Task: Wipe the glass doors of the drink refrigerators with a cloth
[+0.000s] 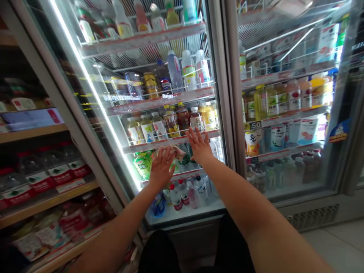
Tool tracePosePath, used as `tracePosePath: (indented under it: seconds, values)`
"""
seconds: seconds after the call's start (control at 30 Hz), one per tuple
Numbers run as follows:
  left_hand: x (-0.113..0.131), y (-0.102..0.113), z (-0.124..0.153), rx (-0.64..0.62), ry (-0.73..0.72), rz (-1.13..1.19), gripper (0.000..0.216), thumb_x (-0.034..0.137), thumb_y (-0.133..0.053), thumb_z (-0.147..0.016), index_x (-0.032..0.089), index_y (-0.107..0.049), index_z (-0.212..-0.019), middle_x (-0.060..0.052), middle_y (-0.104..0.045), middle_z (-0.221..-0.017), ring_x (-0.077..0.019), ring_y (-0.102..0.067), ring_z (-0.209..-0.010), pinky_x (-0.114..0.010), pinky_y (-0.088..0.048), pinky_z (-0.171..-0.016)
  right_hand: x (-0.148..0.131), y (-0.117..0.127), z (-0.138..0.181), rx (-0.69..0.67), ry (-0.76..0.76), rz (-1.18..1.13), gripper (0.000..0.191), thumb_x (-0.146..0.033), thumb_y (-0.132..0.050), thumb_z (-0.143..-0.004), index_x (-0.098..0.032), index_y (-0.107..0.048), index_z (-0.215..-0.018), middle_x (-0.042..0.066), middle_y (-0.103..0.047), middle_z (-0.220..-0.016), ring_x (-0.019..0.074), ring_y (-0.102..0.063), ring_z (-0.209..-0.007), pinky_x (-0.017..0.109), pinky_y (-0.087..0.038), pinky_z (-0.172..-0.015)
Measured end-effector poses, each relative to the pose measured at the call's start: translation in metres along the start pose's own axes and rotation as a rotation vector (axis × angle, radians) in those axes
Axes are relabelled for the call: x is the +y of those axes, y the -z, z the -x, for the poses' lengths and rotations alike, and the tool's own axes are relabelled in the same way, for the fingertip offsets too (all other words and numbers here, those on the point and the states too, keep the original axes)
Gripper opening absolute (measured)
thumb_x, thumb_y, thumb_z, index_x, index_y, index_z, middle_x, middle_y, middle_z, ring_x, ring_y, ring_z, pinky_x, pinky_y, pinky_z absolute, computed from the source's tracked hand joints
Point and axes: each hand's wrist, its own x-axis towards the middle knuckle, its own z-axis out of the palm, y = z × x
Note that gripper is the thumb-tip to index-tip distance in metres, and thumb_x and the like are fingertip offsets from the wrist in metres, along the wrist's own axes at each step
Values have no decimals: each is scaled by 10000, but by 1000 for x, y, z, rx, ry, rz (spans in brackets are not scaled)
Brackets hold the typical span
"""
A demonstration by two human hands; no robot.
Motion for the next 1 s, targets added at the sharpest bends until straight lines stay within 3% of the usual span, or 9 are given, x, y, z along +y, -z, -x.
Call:
tracePosePath:
  seconds: [0.13, 0.2, 0.27, 0.37, 0.43, 0.63, 0.7, 0.83, 1.0]
  values:
    - [-16, 13, -21, 112, 208, -28, 561, 337, -476, -974, 237, -436, -1524, -69, -230, -1669, -350, -157, -1556, -576, -320, -1186, 2, -2, 0, 19, 11, -23, 1346, -379, -871, -687, -216, 89, -1615, 80, 128, -1678, 338, 152, -1545, 651, -86, -1235]
    - [-16, 12, -20, 120, 256, -38, 557, 338, -466, -979, 224, -434, -1524, -80, -219, -1672, -361, -157, -1554, -585, -327, -1177, 2, -3, 0, 15, 17, -35, 1339, -375, -865, -696, -207, 95, -1614, 82, 134, -1677, 339, 148, -1546, 655, -87, -1233]
    - [-9, 4, -4, 75, 221, -38, 572, 324, -498, -964, 221, -436, -1523, -88, -228, -1669, -368, -154, -1553, -582, -330, -1174, 2, -2, 0, -4, 12, -38, 1342, -365, -867, -693, -202, 98, -1613, 78, 149, -1672, 343, 143, -1549, 665, -84, -1228]
    - [0, -11, 25, -22, 43, -19, 579, 301, -553, -935, 263, -463, -1505, -53, -299, -1648, -345, -169, -1553, -546, -313, -1196, 1, -1, -1, -24, -2, -16, 1338, -360, -864, -692, -203, 95, -1613, 63, 165, -1666, 337, 145, -1551, 665, -68, -1228]
    - [-4, -12, 28, -40, -11, -11, 556, 291, -536, -946, 283, -471, -1498, -34, -326, -1637, -316, -190, -1552, -523, -298, -1211, 1, 0, -1, -39, -7, -1, 1334, -369, -861, -695, -196, 92, -1612, 55, 171, -1664, 332, 156, -1548, 655, -71, -1232]
    - [-29, 12, -8, 89, 280, -5, 575, 330, -492, -975, 178, -425, -1525, -121, -212, -1671, -390, -157, -1547, -601, -316, -1180, 0, 3, -1, -55, -17, 16, 1337, -383, -853, -708, -189, 119, -1605, 42, 190, -1660, 322, 173, -1544, 643, -66, -1239]
    - [-26, 9, -1, 73, 272, 4, 587, 319, -499, -967, 179, -414, -1530, -117, -193, -1677, -385, -128, -1554, -600, -311, -1186, 0, 4, -1, -63, -24, 17, 1333, -376, -856, -709, -188, 110, -1608, 44, 192, -1661, 319, 180, -1542, 636, -46, -1242]
    - [-24, -5, 28, -33, 116, 44, 562, 308, -512, -954, 221, -452, -1506, -79, -250, -1666, -334, -102, -1567, -564, -271, -1227, -1, 5, -1, -54, -23, 13, 1338, -375, -865, -701, -185, 98, -1611, 55, 183, -1664, 308, 199, -1536, 626, -22, -1245]
    - [-49, 1, 13, 120, 238, 89, 575, 352, -478, -980, 225, -394, -1534, -32, -120, -1703, -351, -84, -1564, -547, -204, -1271, 1, 2, -3, -41, -17, -13, 1341, -358, -866, -697, -215, 105, -1611, 54, 172, -1666, 304, 193, -1538, 628, -28, -1245]
